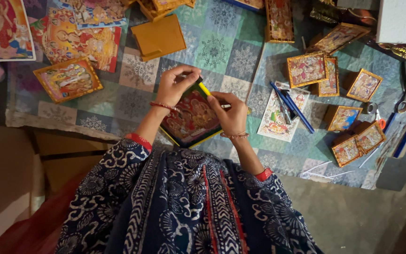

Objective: The person works on a small framed religious picture at a table, using a yellow pencil-like tool along the frame edges, then flips the frame over and works on its brown backing. They then set the frame aside and place a printed religious picture into a blue frame on the table.

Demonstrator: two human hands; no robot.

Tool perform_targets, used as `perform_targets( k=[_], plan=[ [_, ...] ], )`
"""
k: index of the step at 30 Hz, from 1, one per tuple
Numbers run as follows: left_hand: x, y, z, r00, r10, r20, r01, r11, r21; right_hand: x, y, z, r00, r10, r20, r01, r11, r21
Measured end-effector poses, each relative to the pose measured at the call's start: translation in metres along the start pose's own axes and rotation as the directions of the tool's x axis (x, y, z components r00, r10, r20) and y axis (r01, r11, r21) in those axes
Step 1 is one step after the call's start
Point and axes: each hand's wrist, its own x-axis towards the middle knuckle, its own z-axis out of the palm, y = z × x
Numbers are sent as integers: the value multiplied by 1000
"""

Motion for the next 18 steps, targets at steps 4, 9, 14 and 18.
perform_targets(
  k=[4, 9, 14, 18],
  plan=[
    [0, 1, 3, 998, -58, -34, 56, 997, -53, 0, 3, 1, 1000, -3, -7, 3, 1000, 4],
    [1, -1, 6, 997, -64, -46, 61, 997, -55, 0, 5, 1, 999, -34, -11, 34, 999, -17],
    [0, -6, 11, 998, -51, -43, 51, 999, 4, 1, 4, 1, 999, -38, -17, 37, 999, -39],
    [5, -13, 8, 993, -62, -96, 55, 996, -77, 1, 4, 0, 998, -64, -15, 63, 996, -56]
  ],
)
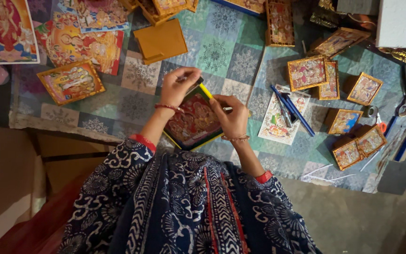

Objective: The person works on a small framed religious picture at a table, using a yellow pencil-like tool along the frame edges, then flips the frame over and works on its brown backing. They then set the frame aside and place a printed religious picture into a blue frame on the table.

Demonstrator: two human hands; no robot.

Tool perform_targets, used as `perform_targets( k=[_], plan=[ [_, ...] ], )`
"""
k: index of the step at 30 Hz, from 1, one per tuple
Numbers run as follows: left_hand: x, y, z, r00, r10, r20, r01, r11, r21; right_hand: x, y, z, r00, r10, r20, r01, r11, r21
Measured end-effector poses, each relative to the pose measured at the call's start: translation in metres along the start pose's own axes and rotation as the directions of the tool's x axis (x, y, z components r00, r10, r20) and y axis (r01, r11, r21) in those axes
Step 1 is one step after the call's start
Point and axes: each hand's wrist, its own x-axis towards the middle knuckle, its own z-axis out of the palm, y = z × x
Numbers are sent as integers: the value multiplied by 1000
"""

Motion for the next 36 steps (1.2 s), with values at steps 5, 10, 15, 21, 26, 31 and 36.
perform_targets(
  k=[5, 10, 15, 21, 26, 31, 36],
  plan=[
    [3, -5, -7, 999, -38, 15, 38, 999, -4, -3, 0, -1, 1000, 18, 7, -18, 1000, 6],
    [3, 0, -10, 984, -165, 62, 167, 986, -17, -3, -1, -1, 1000, 15, 26, -16, 1000, 22],
    [4, 8, -12, 971, -209, 113, 208, 978, 23, -1, -1, -3, 995, 45, 87, -48, 998, 32],
    [5, 16, -6, 966, -196, 168, 183, 979, 87, 3, 7, -2, 990, 86, 108, -91, 995, 45],
    [7, 24, -3, 962, -204, 181, 184, 975, 122, 5, 14, 0, 996, 50, 73, -53, 998, 39],
    [11, 27, -6, 950, -218, 225, 186, 970, 154, 6, 16, 2, 997, 9, 72, -13, 998, 63],
    [13, 27, -5, 948, -204, 244, 150, 963, 224, 7, 18, 3, 995, 60, 78, -65, 996, 63]
  ],
)
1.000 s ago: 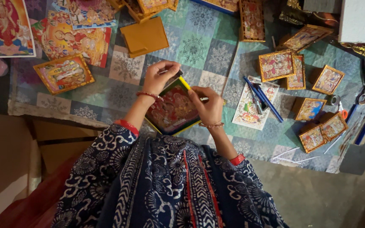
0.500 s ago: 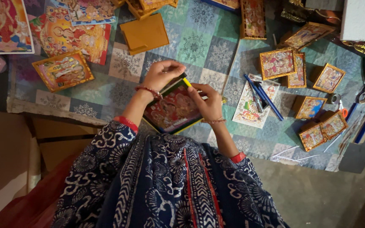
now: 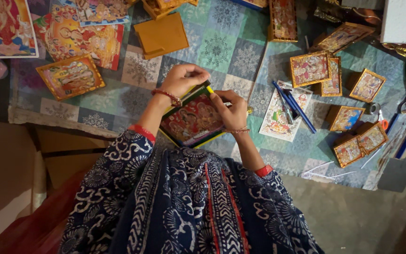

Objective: The person works on a small framed religious picture at a table, using a yellow pencil-like tool along the frame edges, then flips the frame over and works on its brown backing. They then set the frame aside and place a printed religious picture into a blue frame on the table.

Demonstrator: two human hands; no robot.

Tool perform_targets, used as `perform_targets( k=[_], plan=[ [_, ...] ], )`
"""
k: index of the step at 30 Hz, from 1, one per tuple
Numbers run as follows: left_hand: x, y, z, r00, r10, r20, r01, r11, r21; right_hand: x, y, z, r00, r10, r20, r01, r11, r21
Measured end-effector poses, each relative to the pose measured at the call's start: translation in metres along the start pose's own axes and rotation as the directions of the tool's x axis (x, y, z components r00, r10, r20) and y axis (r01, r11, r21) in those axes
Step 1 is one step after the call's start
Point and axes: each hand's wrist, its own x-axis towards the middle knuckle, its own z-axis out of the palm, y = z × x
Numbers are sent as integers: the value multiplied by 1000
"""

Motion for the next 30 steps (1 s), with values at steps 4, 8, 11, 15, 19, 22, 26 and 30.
perform_targets(
  k=[4, 8, 11, 15, 19, 22, 26, 30],
  plan=[
    [1, 1, 1, 998, 65, 18, -67, 989, 135, 0, 4, 0, 1000, -1, -10, 1, 1000, -25],
    [-1, 2, 2, 993, 115, 40, -121, 974, 190, 1, 9, 2, 1000, 2, -6, -2, 1000, -9],
    [-7, 2, 5, 983, 183, 10, -180, 955, 236, 2, 12, 3, 1000, 16, -11, -16, 1000, -12],
    [-18, -1, 12, 964, 259, -51, -233, 924, 302, 1, 15, 4, 1000, 17, -10, -18, 1000, -25],
    [-19, -3, 15, 964, 252, -85, -227, 947, 226, -2, 14, 6, 997, -67, -40, 66, 997, -39],
    [-18, -1, 15, 973, 213, -88, -191, 958, 213, -2, 10, 6, 997, -77, -33, 75, 996, -47],
    [-21, 0, 17, 982, 168, -89, -128, 928, 349, -3, 5, 6, 994, -95, -51, 90, 992, -84],
    [-20, -8, 18, 966, 249, -69, -214, 920, 327, -4, 4, 6, 994, -98, -56, 92, 992, -89]
  ],
)
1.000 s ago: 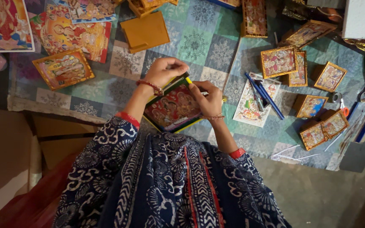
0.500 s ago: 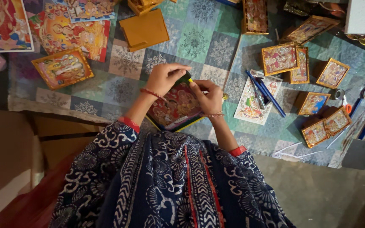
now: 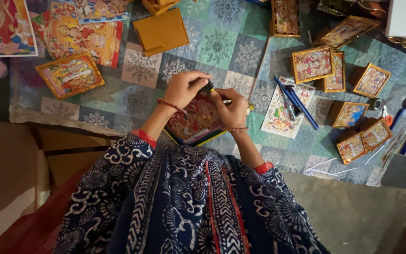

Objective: The person works on a small framed religious picture at a table, using a yellow pencil-like tool along the frame edges, then flips the frame over and works on its brown backing. They then set the frame aside and place a printed religious picture into a blue frame on the table.

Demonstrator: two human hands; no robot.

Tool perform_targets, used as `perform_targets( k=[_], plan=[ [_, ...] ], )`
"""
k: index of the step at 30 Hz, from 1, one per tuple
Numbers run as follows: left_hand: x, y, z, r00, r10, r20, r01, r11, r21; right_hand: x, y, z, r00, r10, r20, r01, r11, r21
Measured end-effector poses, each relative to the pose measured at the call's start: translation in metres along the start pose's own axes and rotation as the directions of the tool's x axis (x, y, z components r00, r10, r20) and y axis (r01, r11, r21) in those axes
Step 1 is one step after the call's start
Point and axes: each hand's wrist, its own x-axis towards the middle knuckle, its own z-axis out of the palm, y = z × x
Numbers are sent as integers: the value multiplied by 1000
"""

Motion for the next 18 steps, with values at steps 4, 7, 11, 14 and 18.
perform_targets(
  k=[4, 7, 11, 14, 18],
  plan=[
    [0, -23, 2, 998, -38, 58, 46, 989, -139, -2, 3, 0, 1000, 15, 3, -15, 1000, -6],
    [-1, -41, 6, 991, -102, 89, 112, 986, -124, -3, 7, 0, 1000, 29, 6, -29, 999, 20],
    [-1, -43, 14, 976, -191, 101, 204, 969, -140, -3, 7, 0, 998, 55, 30, -56, 998, 42],
    [0, -16, 10, 980, -177, 91, 190, 969, -158, -2, -7, -6, 999, 40, 24, -40, 999, 28],
    [-12, 53, -18, 992, -20, 125, 45, 979, -201, -15, -47, -37, 994, -98, -48, 99, 995, 14]
  ],
)
